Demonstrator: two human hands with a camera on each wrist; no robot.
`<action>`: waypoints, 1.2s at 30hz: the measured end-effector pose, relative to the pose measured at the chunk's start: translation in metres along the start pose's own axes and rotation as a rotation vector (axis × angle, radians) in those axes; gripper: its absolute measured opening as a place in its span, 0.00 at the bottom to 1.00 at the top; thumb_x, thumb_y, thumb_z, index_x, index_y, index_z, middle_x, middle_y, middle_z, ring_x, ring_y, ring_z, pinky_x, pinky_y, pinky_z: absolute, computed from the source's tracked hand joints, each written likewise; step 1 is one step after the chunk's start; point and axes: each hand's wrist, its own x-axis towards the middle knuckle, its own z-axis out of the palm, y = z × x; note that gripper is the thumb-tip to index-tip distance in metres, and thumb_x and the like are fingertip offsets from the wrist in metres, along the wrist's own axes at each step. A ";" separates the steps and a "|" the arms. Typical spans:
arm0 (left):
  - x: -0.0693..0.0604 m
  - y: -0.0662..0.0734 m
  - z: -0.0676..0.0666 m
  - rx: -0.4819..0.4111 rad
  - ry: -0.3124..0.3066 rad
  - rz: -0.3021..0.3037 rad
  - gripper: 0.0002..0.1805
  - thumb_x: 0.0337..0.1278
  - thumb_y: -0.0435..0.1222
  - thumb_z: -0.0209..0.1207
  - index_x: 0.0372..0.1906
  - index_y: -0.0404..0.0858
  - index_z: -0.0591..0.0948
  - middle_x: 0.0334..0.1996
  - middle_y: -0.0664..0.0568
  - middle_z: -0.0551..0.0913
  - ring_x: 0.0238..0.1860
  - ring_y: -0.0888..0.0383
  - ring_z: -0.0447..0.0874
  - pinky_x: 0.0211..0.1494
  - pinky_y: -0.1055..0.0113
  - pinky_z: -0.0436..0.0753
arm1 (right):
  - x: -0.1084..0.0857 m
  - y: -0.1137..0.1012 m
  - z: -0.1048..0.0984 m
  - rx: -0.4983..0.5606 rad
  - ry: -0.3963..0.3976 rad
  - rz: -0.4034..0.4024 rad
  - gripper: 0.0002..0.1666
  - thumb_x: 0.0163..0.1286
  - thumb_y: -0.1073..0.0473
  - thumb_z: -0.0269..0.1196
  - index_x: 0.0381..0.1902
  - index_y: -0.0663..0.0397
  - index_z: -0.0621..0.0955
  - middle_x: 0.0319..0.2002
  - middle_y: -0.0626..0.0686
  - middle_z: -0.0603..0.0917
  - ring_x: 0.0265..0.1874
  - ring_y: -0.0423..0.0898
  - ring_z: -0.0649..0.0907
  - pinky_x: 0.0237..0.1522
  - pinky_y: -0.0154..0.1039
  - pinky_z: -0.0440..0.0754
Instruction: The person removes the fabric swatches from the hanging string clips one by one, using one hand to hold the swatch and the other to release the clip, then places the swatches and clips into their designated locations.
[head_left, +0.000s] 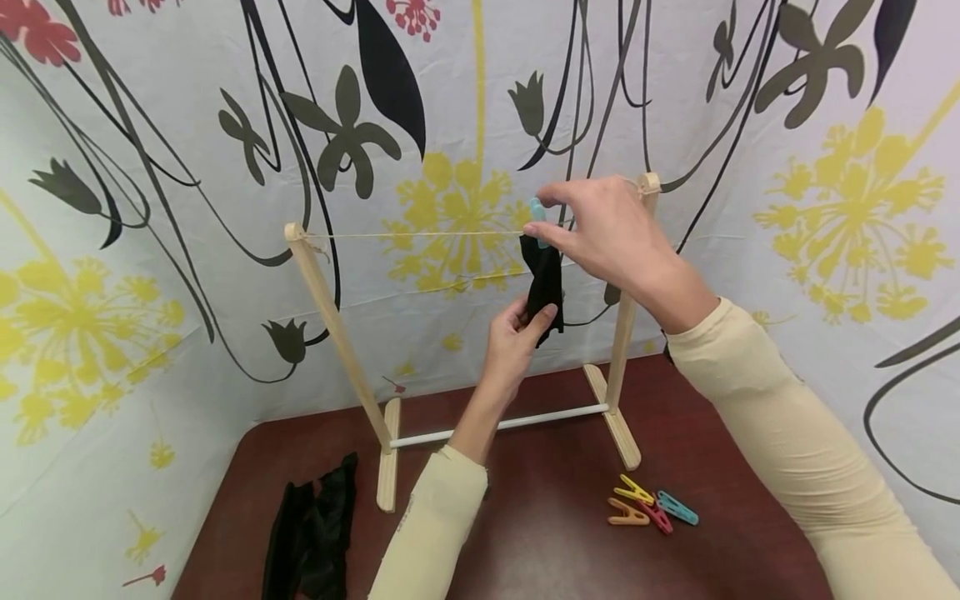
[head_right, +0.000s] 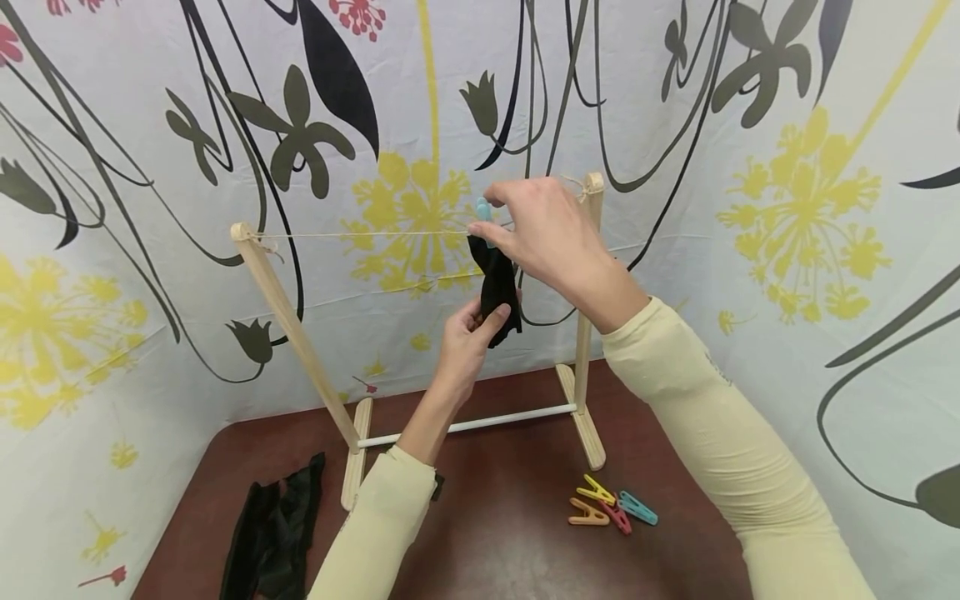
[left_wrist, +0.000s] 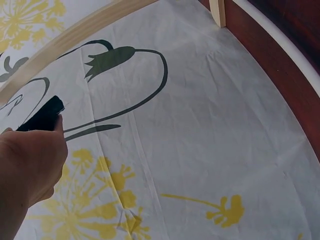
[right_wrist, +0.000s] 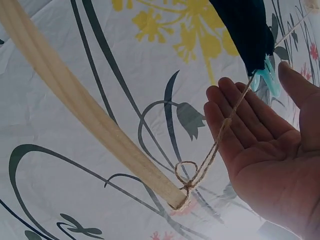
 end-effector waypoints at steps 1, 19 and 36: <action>0.000 -0.001 0.000 0.000 -0.007 0.007 0.19 0.75 0.45 0.64 0.64 0.45 0.85 0.60 0.48 0.89 0.58 0.55 0.88 0.59 0.66 0.84 | 0.000 0.001 0.001 0.009 0.005 -0.001 0.24 0.75 0.48 0.70 0.59 0.58 0.86 0.53 0.60 0.91 0.49 0.61 0.90 0.55 0.57 0.84; -0.006 -0.003 0.002 -0.016 -0.031 0.052 0.18 0.79 0.47 0.59 0.54 0.39 0.89 0.51 0.44 0.93 0.58 0.56 0.90 0.54 0.68 0.84 | -0.002 0.002 0.008 0.182 0.196 0.057 0.17 0.67 0.48 0.77 0.42 0.55 0.89 0.38 0.54 0.94 0.38 0.51 0.92 0.44 0.47 0.85; -0.012 -0.004 -0.002 -0.024 -0.041 0.044 0.15 0.79 0.45 0.59 0.52 0.39 0.90 0.47 0.41 0.93 0.54 0.53 0.92 0.56 0.67 0.86 | 0.000 0.009 0.011 0.263 0.216 0.048 0.13 0.64 0.50 0.79 0.38 0.52 0.90 0.33 0.49 0.94 0.33 0.40 0.91 0.36 0.20 0.77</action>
